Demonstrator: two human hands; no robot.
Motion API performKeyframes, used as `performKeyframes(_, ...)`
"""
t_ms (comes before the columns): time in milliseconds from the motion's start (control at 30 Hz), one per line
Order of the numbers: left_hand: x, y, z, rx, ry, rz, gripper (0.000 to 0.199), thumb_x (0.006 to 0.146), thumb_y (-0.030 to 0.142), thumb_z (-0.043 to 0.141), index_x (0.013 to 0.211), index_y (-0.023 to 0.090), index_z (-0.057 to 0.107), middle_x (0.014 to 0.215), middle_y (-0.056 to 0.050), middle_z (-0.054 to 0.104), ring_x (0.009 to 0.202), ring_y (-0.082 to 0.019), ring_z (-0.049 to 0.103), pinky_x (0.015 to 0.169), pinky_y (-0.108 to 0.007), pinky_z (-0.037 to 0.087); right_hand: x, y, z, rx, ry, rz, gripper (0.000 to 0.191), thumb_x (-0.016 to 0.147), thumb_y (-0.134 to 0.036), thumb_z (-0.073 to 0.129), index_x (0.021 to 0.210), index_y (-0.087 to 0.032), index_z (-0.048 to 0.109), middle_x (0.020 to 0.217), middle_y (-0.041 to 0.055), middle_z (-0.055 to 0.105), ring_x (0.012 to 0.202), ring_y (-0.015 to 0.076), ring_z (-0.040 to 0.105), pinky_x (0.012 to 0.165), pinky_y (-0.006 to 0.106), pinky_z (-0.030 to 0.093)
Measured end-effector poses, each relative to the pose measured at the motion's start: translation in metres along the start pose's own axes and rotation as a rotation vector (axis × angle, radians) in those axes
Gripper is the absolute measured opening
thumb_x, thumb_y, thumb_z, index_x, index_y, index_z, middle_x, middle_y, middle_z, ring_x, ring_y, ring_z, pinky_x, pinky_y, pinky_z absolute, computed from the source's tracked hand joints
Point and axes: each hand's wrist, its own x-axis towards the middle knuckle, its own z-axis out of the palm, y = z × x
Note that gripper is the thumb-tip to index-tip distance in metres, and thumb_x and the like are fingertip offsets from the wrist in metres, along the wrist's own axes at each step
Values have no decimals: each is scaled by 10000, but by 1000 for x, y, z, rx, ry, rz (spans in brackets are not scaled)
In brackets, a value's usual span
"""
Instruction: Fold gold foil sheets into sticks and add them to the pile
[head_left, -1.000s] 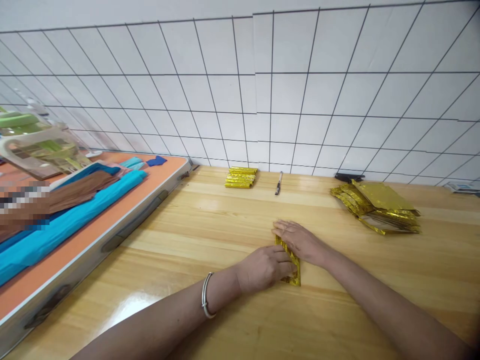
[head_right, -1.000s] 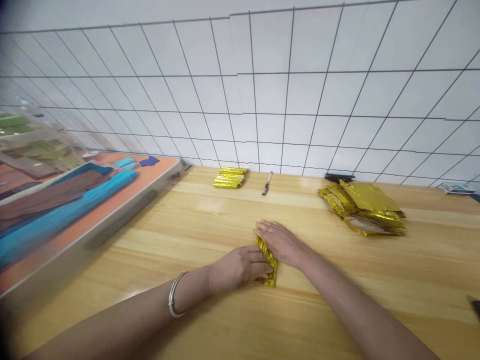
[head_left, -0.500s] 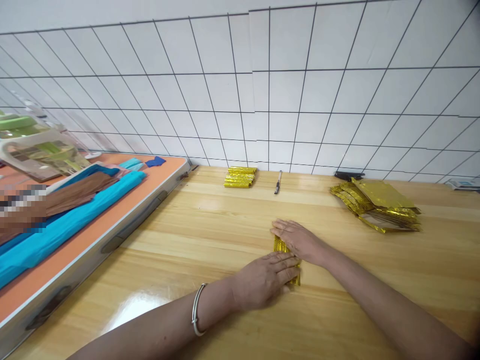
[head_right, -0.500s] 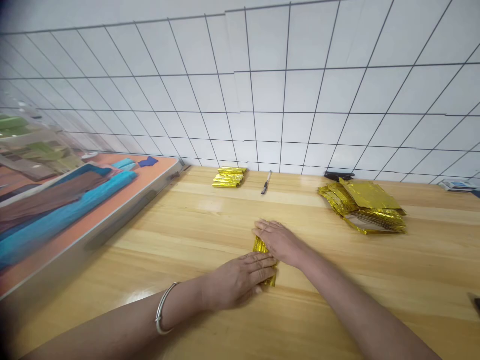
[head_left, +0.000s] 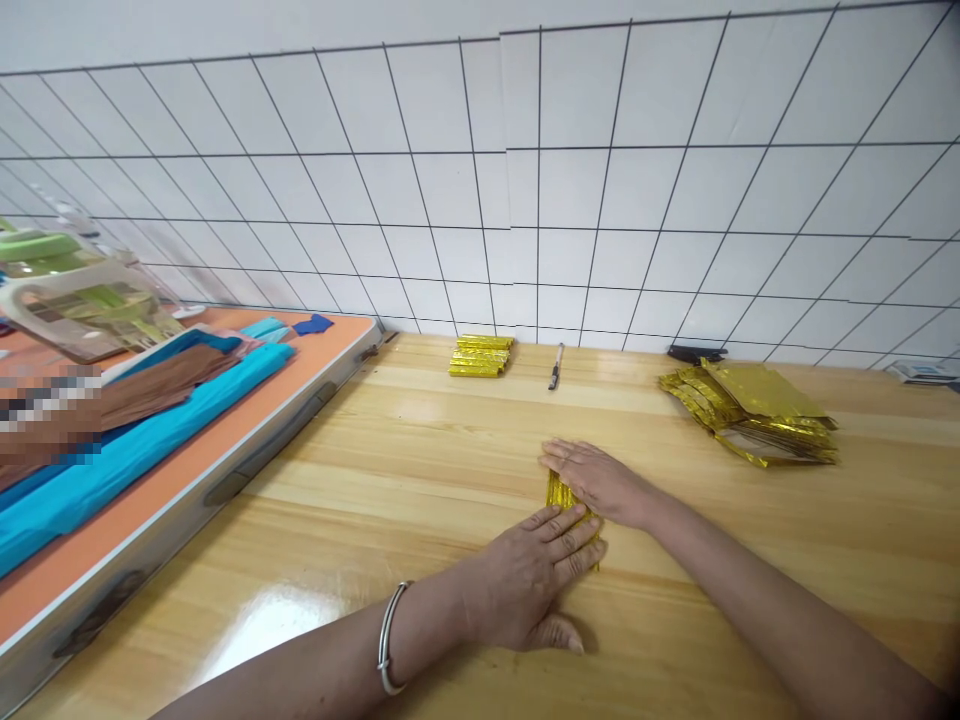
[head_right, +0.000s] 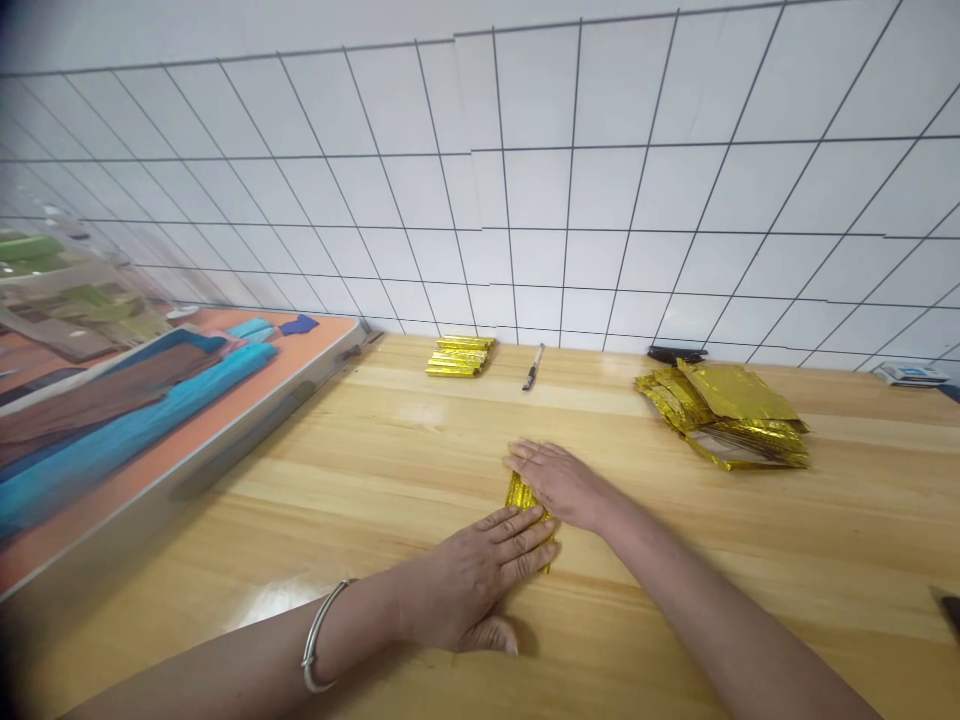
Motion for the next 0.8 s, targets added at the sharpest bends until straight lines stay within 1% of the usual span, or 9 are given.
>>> performKeyframes(167,0,1,2,6,-12,-15,807,844,645,303,1421,95,183,1483,-150,112,1369,-307,49,1123,-446,86,-2,-7,-6,-28,-22,37,491,943,-397,280,1395,-208,309,1460,60,290,1344,189,221,1096,384,193)
performKeyframes(300,0,2,2,4,-29,-17,804,848,644,289,1422,92,178,1483,-156,106,1368,-307,54,1121,-449,86,-2,-6,-5,-46,-27,66,514,939,-433,267,1414,-236,256,1477,39,246,1355,186,186,1103,382,161)
performKeyframes(433,-1,3,1,6,-20,-13,789,855,634,288,1420,94,184,1484,-154,106,1370,-303,49,1122,-442,87,5,5,-1,-93,-15,112,558,931,-475,250,1429,-225,205,1488,47,204,1362,192,157,1103,394,135)
performKeyframes(533,-1,3,2,12,-12,-10,789,853,632,299,1421,97,183,1484,-153,113,1369,-307,57,1120,-449,94,14,16,0,-125,-8,138,573,926,-498,235,1431,-230,192,1488,46,198,1362,195,155,1099,408,141)
performKeyframes(667,-1,2,3,37,-1,-16,793,846,641,302,1417,101,193,1483,-150,134,1368,-304,86,1119,-445,107,25,33,-3,-167,30,171,577,921,-511,224,1422,-224,231,1482,53,222,1356,202,181,1095,417,160)
performKeyframes(733,-1,2,3,52,6,-13,791,845,642,301,1414,101,203,1481,-150,144,1367,-301,98,1118,-440,117,31,39,-6,-177,55,197,584,921,-507,225,1413,-194,261,1472,79,247,1350,218,202,1092,434,168)
performKeyframes(800,-1,2,3,61,7,-8,788,847,639,301,1413,99,205,1480,-150,150,1367,-300,102,1118,-438,124,35,40,-10,-189,90,225,589,922,-490,236,1404,-154,283,1461,113,267,1347,233,211,1090,452,171)
